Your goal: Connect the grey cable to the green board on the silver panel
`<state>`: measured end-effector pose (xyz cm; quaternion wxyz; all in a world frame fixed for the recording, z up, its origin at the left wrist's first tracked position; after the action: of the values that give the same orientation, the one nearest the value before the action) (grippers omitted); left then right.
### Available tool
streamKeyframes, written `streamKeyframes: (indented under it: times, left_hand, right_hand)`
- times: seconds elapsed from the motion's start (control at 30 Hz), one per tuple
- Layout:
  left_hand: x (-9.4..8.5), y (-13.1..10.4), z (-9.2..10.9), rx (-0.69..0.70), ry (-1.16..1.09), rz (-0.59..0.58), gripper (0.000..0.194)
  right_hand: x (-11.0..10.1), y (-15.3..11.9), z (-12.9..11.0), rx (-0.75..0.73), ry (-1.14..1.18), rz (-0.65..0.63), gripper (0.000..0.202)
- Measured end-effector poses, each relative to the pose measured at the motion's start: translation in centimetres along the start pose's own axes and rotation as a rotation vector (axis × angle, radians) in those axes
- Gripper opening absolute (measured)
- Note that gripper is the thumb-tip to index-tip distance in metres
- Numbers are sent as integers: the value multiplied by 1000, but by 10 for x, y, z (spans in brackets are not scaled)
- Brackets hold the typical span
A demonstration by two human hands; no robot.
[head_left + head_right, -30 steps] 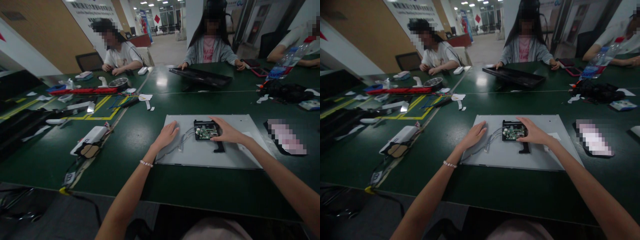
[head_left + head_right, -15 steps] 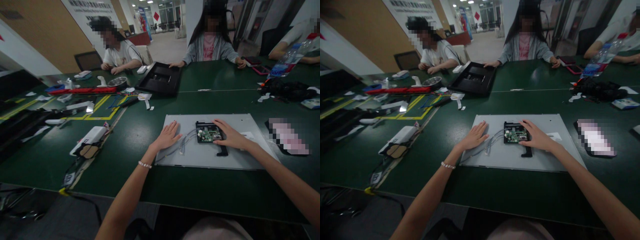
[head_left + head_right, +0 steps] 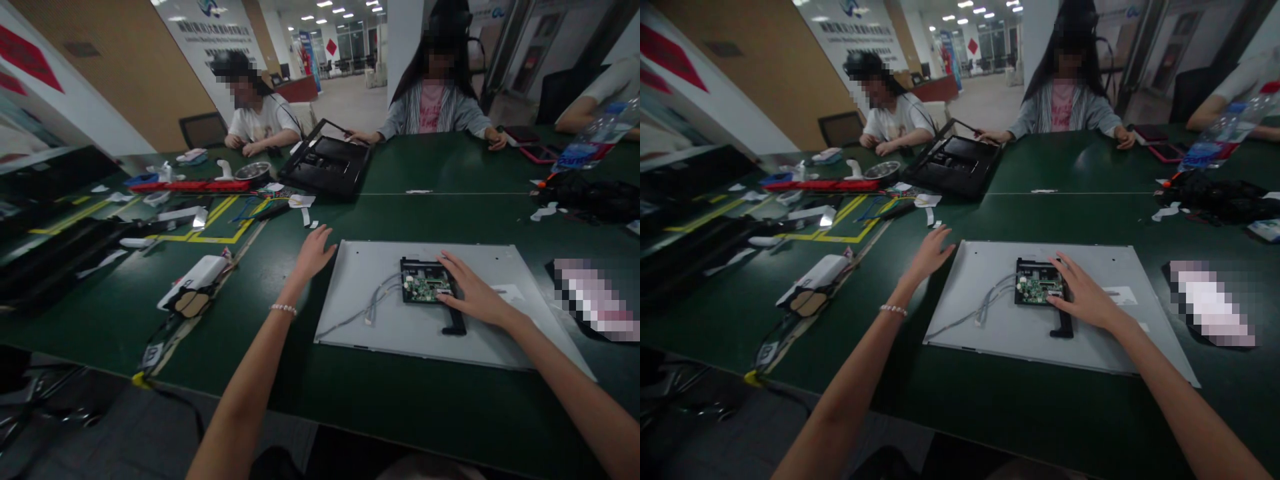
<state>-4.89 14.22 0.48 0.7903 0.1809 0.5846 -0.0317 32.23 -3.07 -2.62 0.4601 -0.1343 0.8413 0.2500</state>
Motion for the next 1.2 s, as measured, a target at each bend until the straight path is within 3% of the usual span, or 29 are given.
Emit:
streamKeyframes:
  times: [0.17, 0.33, 0.5, 0.9, 1.07, 1.2]
  left_hand:
    - [-8, 45, -62, -115, 173, 26, 46]
    - [-2, 63, -75, -213, 143, -33, 42]
    - [3, 69, -72, -324, 286, -70, 36]
    - [-2, 62, -52, -333, 460, -55, 37]
    - [-11, 48, -30, -259, 490, -63, 36]
    - [-15, 27, 1, -153, 483, -56, 34]
  right_hand:
    - [0, 1, 1, -5, 32, 21, 79]
    - [-1, 1, -1, 12, 51, 29, 77]
    - [-1, 2, -3, 4, 52, 25, 76]
    - [-2, 3, -3, -2, 42, 24, 73]
    - [-3, 3, -3, 0, 40, 26, 73]
    - [-2, 3, -2, -13, 27, 38, 73]
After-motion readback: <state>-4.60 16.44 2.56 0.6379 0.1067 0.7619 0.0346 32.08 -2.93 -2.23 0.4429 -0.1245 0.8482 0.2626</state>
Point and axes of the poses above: each hand's wrist, its own y-axis towards the middle knuckle, its own x-axis out of the palm, z = x × y, the point moved 5 cm from there along y, towards the middle knuckle, and after that the axes turned 10 degrees about -x, right-handed, at the moved point
